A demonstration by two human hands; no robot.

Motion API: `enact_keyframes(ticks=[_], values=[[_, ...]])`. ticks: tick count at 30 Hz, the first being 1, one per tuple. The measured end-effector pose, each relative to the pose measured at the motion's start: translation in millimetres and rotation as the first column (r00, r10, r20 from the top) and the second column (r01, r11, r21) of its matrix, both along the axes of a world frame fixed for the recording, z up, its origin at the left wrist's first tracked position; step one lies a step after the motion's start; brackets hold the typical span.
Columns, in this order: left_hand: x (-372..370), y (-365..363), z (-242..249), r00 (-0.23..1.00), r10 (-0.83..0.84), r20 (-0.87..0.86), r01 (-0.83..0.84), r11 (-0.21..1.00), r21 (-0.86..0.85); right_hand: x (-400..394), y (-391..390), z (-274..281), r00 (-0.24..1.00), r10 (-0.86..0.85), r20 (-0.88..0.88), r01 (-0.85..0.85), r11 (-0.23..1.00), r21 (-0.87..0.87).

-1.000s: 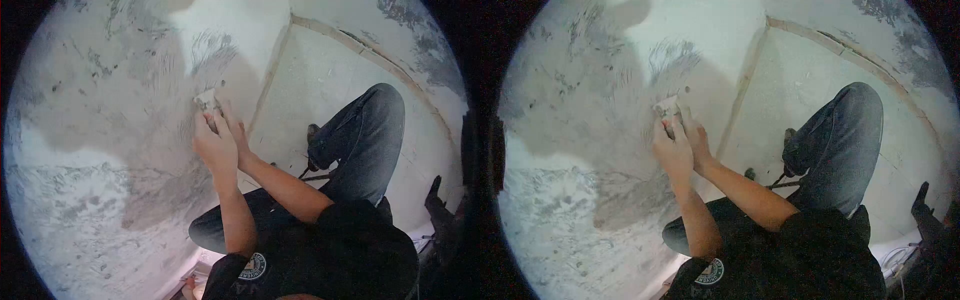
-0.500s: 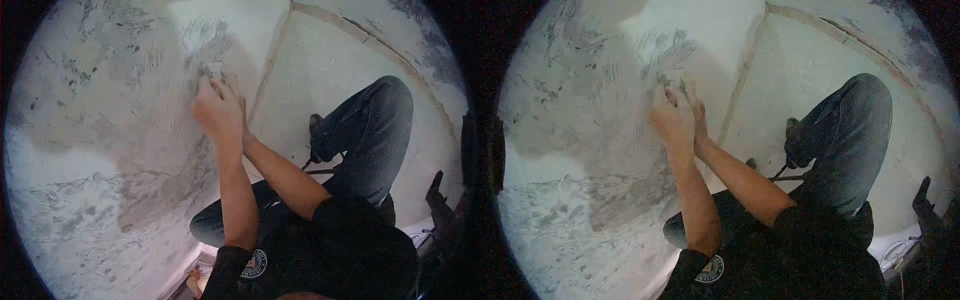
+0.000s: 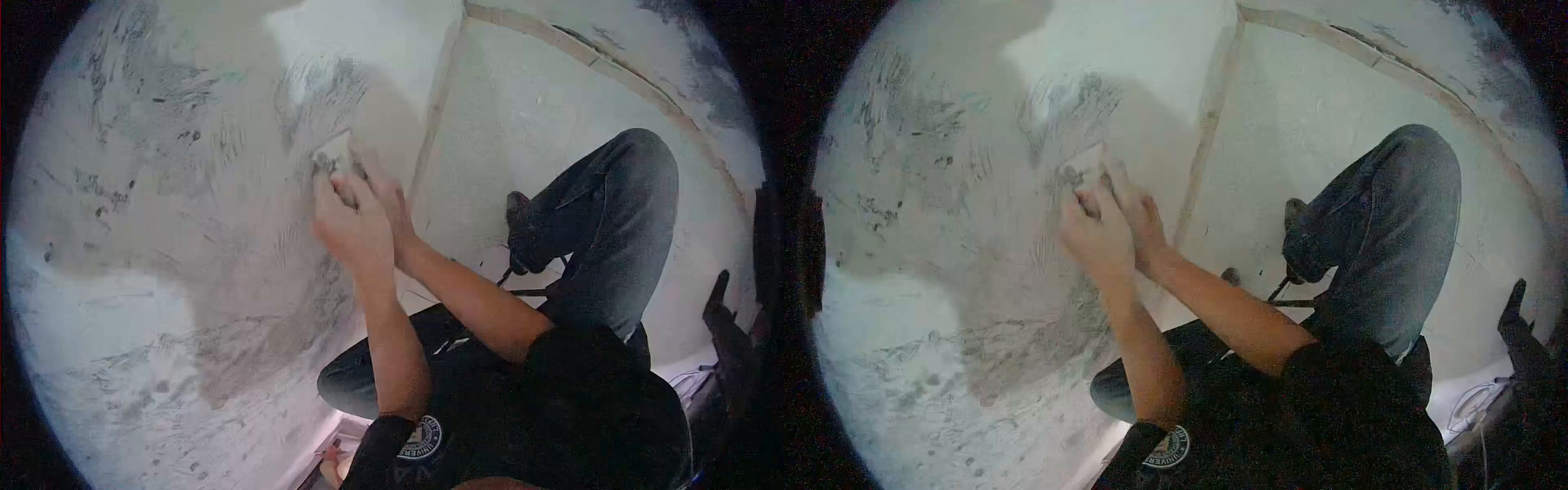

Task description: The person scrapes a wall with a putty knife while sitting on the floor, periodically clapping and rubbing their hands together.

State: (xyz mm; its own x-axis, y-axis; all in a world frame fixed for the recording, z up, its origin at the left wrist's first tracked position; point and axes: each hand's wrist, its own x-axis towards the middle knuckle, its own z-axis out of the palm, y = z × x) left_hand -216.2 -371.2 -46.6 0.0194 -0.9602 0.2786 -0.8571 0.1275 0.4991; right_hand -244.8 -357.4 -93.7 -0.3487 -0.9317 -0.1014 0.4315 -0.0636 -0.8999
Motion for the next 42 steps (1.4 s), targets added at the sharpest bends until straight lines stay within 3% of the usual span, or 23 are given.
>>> enact_keyframes(ticks=[1, 2, 3, 5, 9, 11, 14, 15, 17, 21, 23, 27, 29, 30, 33, 34, 35, 36, 37, 39, 42], values=[[-6.2, -6.4, -2.6, 1.0, 0.005, 0.009, -0.005, 1.0, -0.014, -4.0, -4.4, -5.7, 0.997, 0.048, 0.054, -0.047, 0.999, -0.017], [-11.7, -14.7, -5.0, 0.987, 0.033, 0.158, -0.041, 0.998, 0.047, -5.1, -11.3, -11.1, 0.982, -0.021, -0.186, 0.022, 1.0, 0.007], [-12.1, -11.8, -1.2, 0.986, 0.042, 0.163, -0.052, 0.997, 0.057, -6.6, -7.7, -4.5, 0.983, -0.008, -0.181, 0.011, 1.0, 0.016], [-13.3, -11.1, 5.8, 0.996, 0.022, 0.091, -0.027, 0.998, 0.051, -15.2, -4.1, 17.5, 1.0, -0.026, 0.0, 0.026, 1.0, -0.007], [-9.1, -6.9, 8.5, 0.998, 0.031, -0.061, -0.028, 0.999, 0.041, 1.9, -3.4, -5.0, 0.999, 0.052, -0.009, -0.052, 0.998, 0.047], [-13.1, -19.5, -7.1, 0.979, 0.073, 0.188, -0.089, 0.993, 0.074, 1.3, -11.4, -19.1, 0.981, 0.021, -0.192, -0.01, 0.998, 0.056], [-18.1, -21.8, -6.2, 0.97, 0.006, 0.241, -0.03, 0.995, 0.097, -6.8, -18.9, -18.8, 0.986, 0.054, -0.156, -0.046, 0.997, 0.056], [-15.4, -16.1, 2.5, 0.971, 0.003, 0.24, -0.025, 0.996, 0.087, -2.7, -15.1, -15.1, 0.986, 0.048, -0.157, -0.041, 0.998, 0.045], [-7.7, 2.6, 19.8, 0.998, 0.064, 0.019, -0.066, 0.995, 0.075, 6.4, -0.8, -10.1, 0.998, 0.064, 0.02, -0.065, 0.998, 0.015], [-11.7, -14.9, -8.2, 0.979, 0.106, 0.175, -0.099, 0.994, -0.047, -13.8, -11.9, -1.3, 0.99, 0.133, 0.04, -0.137, 0.985, 0.101], [-21.0, -18.6, 3.2, 0.984, 0.082, 0.157, -0.094, 0.993, 0.072, -9.7, -15.6, -1.2, 0.989, 0.112, 0.093, -0.126, 0.979, 0.16], [-22.8, -13.2, 15.3, 0.996, 0.09, 0.028, -0.092, 0.991, 0.094, -10.7, -13.0, -5.4, 0.986, 0.148, 0.082, -0.157, 0.979, 0.128], [-21.8, -30.5, -14.9, 0.993, 0.076, 0.094, -0.079, 0.996, 0.031, 3.6, -20.2, -51.7, 0.984, 0.079, -0.157, -0.082, 0.996, -0.016], [-22.0, -28.1, -17.5, 0.991, 0.093, 0.099, -0.098, 0.994, 0.04, 8.8, -29.4, -75.0, 0.957, -0.061, -0.283, 0.03, 0.993, -0.113], [-46.8, -42.6, -20.5, 0.971, 0.023, 0.239, -0.066, 0.983, 0.172, -12.7, -19.1, -61.5, 0.974, -0.061, -0.216, 0.061, 0.998, -0.008], [-46.4, -27.4, -5.0, 0.994, 0.05, 0.093, -0.065, 0.983, 0.172, -26.7, -18.4, -41.0, 0.694, -0.22, -0.686, 0.134, 0.975, -0.177], [-42.1, -12.8, 1.2, 0.999, 0.034, 0.021, -0.036, 0.994, 0.103, -30.3, -14.3, -29.8, 0.688, -0.229, -0.688, 0.144, 0.973, -0.18], [-36.3, -0.5, 4.9, 0.999, 0.026, -0.046, -0.024, 0.999, 0.039, -28.6, -7.0, -22.0, 0.903, -0.053, -0.427, 0.059, 0.998, 0.001], [-30.0, 5.8, 7.7, 0.998, 0.037, -0.046, -0.035, 0.999, 0.042, -24.6, -0.1, -16.6, 0.99, 0.106, -0.088, -0.093, 0.986, 0.139], [-15.4, 14.1, 17.4, 0.987, 0.162, 0.003, -0.16, 0.973, 0.167, -6.0, 10.9, -1.7, 0.988, 0.098, -0.12, -0.084, 0.989, 0.122], [-9.6, 14.8, 28.2, 0.989, 0.143, 0.022, -0.145, 0.975, 0.166, -4.9, 9.8, 16.1, 0.991, 0.098, -0.09, -0.089, 0.99, 0.106]])
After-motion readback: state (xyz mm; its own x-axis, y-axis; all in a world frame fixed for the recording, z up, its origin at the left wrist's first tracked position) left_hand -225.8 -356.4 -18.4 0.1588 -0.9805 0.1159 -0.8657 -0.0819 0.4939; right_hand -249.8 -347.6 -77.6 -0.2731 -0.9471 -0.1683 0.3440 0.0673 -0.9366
